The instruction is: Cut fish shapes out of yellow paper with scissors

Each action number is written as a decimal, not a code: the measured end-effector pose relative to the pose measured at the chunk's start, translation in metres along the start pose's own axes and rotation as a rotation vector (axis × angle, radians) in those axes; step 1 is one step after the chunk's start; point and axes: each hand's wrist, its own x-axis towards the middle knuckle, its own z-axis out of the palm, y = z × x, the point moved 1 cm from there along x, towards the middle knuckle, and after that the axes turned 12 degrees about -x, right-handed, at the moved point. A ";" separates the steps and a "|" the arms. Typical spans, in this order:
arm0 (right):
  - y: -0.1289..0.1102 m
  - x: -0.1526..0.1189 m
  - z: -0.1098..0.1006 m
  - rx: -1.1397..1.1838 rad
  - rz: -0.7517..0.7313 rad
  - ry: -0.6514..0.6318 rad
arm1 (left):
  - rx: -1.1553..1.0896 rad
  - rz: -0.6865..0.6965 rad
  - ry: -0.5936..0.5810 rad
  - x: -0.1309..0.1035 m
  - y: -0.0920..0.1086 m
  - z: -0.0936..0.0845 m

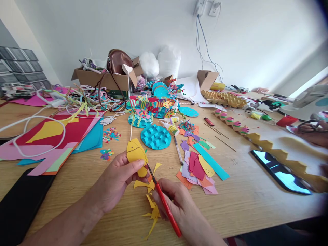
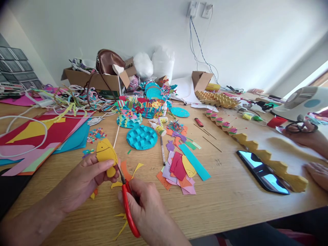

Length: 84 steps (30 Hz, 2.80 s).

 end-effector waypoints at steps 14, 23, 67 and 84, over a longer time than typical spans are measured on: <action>-0.001 0.002 0.002 0.029 -0.003 0.027 | 0.012 -0.014 -0.003 -0.001 -0.002 0.000; 0.004 -0.001 -0.003 -0.106 -0.085 0.039 | 0.102 -0.011 0.025 0.003 0.011 -0.004; 0.006 -0.009 0.026 0.443 -0.002 0.138 | -0.197 0.157 0.250 -0.015 -0.037 0.031; 0.006 -0.012 0.015 0.358 0.004 0.074 | -0.146 0.166 0.251 -0.014 -0.031 0.015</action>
